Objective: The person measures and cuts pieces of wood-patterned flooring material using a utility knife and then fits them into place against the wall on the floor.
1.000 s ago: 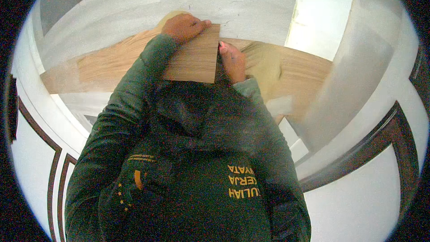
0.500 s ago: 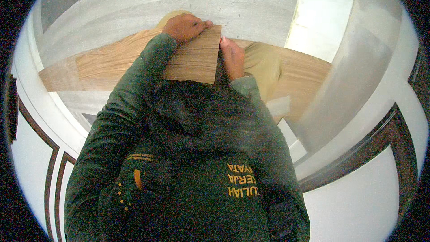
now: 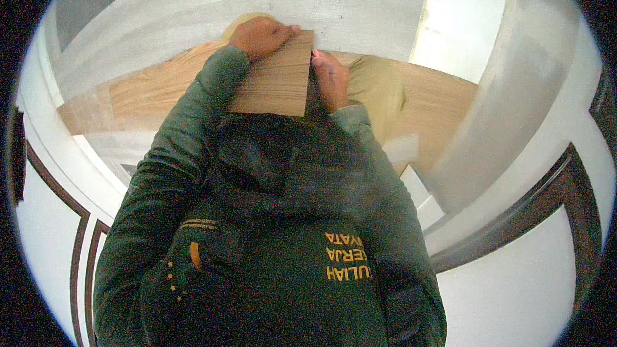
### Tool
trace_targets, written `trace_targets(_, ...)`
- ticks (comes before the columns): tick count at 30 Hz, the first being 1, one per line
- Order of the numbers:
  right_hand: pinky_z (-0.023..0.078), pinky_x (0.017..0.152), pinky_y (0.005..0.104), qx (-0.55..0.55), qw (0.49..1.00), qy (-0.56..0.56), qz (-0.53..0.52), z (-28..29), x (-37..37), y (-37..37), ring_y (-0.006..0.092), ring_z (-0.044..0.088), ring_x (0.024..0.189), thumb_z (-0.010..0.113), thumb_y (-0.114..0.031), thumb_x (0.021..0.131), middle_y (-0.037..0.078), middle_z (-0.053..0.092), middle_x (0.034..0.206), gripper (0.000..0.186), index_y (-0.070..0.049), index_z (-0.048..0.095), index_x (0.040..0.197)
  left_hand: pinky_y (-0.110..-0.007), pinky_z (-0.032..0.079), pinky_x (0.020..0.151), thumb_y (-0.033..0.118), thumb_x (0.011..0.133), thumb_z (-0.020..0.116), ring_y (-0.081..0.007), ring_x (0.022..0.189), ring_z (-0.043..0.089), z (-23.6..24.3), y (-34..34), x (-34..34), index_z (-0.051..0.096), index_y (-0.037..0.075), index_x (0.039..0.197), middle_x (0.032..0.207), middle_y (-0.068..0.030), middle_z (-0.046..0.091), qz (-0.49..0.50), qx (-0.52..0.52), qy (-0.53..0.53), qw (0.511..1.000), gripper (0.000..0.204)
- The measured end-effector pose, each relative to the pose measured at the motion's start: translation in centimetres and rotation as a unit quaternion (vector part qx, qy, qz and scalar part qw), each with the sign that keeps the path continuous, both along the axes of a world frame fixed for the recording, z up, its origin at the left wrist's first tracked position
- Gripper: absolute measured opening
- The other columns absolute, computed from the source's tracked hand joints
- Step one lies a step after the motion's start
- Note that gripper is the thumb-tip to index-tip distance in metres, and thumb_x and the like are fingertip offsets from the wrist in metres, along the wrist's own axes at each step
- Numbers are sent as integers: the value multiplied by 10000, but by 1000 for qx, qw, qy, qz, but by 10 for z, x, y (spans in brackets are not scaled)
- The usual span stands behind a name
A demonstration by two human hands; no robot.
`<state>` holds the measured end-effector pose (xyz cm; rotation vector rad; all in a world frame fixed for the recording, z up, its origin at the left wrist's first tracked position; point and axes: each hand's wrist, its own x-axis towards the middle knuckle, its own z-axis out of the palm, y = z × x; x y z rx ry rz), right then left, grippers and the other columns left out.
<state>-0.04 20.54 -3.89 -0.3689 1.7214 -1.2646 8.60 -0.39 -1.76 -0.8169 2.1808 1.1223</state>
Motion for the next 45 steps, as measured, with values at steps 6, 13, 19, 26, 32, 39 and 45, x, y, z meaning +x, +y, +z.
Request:
trace_targets(6, 499, 818, 334, -10, 998, -39, -49, -10, 3, -1, 164, 626, 905, 535, -340, 996, 121, 712, 1014, 430, 47, 656, 1140, -443, 522, 804, 627, 939, 404, -354, 860, 680, 5, 1, -5, 767, 117, 979, 893, -174, 712, 17, -13, -13, 1000, 627)
trace_targets(13, 495, 828, 355, -19, 999, -24, 9, -3, 3, 9, 195, 633, 938, 532, -380, 994, 147, 711, 1008, 455, 27, 659, 1153, -440, 516, 811, 644, 930, 421, -333, 868, 680, -3, -1, 2, 766, 134, 1004, 909, -147, 721, 7, -15, -13, 1000, 620)
trace_targets(19, 494, 817, 342, -21, 1000, -14, -12, 0, 4, 2, 179, 622, 912, 548, -316, 992, 127, 707, 977, 402, 39, 654, 1147, -443, 510, 809, 645, 930, 421, -333, 872, 677, 9, -5, -6, 766, 144, 997, 901, -144, 722, 17, 26, -59, 998, 612)
trace_targets(26, 493, 785, 338, -22, 999, -24, -23, 5, 4, -8, 164, 613, 864, 561, -289, 986, 111, 702, 922, 360, 34, 666, 1107, -438, 503, 790, 642, 933, 408, -347, 861, 669, -4, -5, 1, 766, 129, 946, 891, -146, 720, 24, 22, -18, 999, 626)
trace_targets(32, 487, 785, 347, -23, 999, -26, -38, -6, 7, -5, 170, 618, 864, 567, -284, 980, 111, 704, 912, 338, 12, 677, 1101, -471, 456, 705, 551, 959, 437, -398, 722, 614, -1, -1, 0, 668, -1, 777, 724, -232, 632, 61, 31, 38, 997, 625)
trace_targets(39, 490, 781, 347, -31, 998, -14, -49, 0, 6, -12, 181, 632, 868, 571, -268, 980, 131, 712, 921, 332, 29, 680, 1080, -473, 463, 714, 556, 956, 431, -401, 733, 620, 1, 2, 4, 661, 1, 772, 727, -238, 626, 62, 6, 46, 997, 628)
trace_targets(45, 495, 766, 349, -53, 997, -11, -54, 0, 11, -14, 189, 639, 846, 564, -286, 985, 139, 713, 912, 347, 31, 681, 1063, -479, 467, 735, 567, 950, 430, -419, 774, 625, 13, -2, 6, 671, 14, 783, 757, -239, 641, 50, 7, 34, 998, 627)
